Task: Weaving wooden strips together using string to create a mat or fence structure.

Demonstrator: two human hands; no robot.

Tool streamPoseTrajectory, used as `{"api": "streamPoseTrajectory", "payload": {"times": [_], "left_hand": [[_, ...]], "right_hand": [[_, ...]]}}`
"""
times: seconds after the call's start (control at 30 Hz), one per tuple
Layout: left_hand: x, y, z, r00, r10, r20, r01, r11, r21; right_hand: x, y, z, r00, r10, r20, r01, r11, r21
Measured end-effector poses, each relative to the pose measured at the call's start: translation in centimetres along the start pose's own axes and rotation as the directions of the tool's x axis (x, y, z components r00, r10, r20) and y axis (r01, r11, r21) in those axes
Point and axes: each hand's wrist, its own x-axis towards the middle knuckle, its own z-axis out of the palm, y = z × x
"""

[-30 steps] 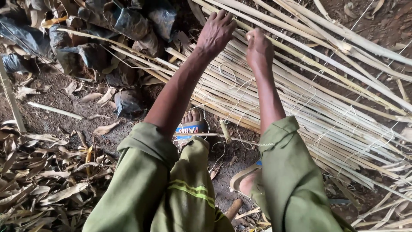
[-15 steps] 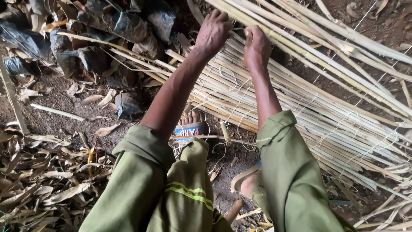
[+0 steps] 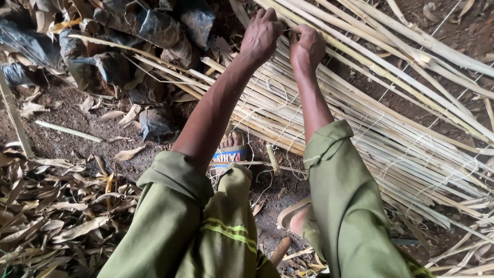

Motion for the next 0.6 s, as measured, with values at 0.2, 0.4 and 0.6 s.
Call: {"api": "streamPoseTrajectory", "payload": {"times": [0.2,0.4,0.6], "left_hand": [[-0.3,-0.5,1.4,1.0,0.0,-0.003,0.001,1.0,0.023],[-0.1,0.2,0.5,0.998,-0.063,-0.013,0.062,0.996,-0.072],[0.1,-0.1,1.4,0.985,-0.171,0.027,0.173,0.974,-0.144]], "right_hand": [[0.6,0.8,2.1,0.996,0.064,-0.063,-0.061,0.997,0.047],[0.5,-0.2,2.3,0.987,0.099,-0.124,-0.085,0.99,0.116],[0.2,-1.1,2.5,0.968,0.249,0.029,-0.25,0.948,0.195]]}}
